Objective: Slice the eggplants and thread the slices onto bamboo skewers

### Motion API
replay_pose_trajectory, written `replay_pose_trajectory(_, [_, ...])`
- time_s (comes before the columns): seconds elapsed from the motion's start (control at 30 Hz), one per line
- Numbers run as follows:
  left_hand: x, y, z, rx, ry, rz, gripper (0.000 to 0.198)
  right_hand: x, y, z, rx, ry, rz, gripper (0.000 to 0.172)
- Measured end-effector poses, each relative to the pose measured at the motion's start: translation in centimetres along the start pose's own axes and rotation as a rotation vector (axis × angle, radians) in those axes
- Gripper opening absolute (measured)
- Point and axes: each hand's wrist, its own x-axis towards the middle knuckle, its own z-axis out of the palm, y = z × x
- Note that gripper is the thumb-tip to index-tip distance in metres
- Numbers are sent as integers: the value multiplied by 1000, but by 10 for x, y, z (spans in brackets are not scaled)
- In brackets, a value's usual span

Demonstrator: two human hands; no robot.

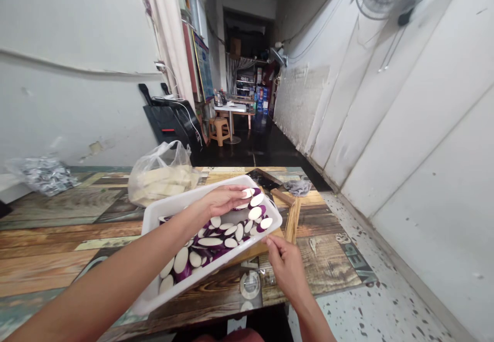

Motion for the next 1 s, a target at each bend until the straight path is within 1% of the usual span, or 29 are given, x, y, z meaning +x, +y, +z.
replay_pose_trajectory(0.1, [3, 0, -3, -33, 60, 32, 15, -3, -1, 0, 16, -8, 13, 36])
replay_pose_trajectory(0.17, [4, 1, -3, -58, 106, 34, 11, -4, -2, 1, 16, -19, 26, 37])
replay_pose_trajectory(0.23, [4, 2, -3, -87, 127, 21, 8, -5, -3, 1, 22, -26, 32, 36])
replay_pose_trajectory(0.47, [2, 3, 0, -155, 147, 5, 11, -5, -1, 2, 44, -34, 34, 36])
replay_pose_trajectory(0.73, [-2, 6, 3, -113, 142, -25, 9, -5, -3, 1, 0, -14, 23, 37])
replay_pose_trajectory(1.0, [-1, 7, 3, -83, 190, -50, 9, -6, -2, 0, 13, -36, 38, 39])
